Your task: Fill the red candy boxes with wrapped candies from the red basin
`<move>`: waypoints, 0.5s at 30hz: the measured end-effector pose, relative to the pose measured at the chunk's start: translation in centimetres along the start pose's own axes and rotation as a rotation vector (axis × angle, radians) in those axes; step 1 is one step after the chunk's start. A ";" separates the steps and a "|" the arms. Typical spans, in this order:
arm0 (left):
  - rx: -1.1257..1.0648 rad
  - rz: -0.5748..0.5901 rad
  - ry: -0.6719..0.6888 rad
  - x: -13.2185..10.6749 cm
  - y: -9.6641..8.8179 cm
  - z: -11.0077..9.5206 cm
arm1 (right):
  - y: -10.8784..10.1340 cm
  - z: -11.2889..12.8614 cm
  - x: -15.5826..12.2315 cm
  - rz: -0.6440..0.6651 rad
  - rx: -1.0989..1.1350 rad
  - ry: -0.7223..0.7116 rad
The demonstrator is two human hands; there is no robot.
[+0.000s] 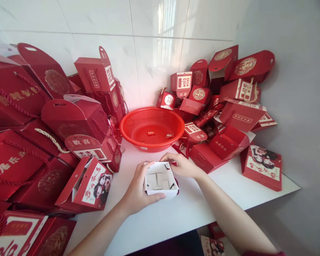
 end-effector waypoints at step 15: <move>-0.042 -0.226 0.196 4.5 2.3 3.2 | -9.4 0.4 13.6 0.174 -0.755 0.275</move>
Point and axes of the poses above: each hand's wrist, its own x-axis towards the middle knuckle, its own y-axis out of the palm, z = x × y, the point moved 5 cm from there along x, towards the middle knuckle, and after that the axes turned 5 degrees about -y, right-handed, at the moved point
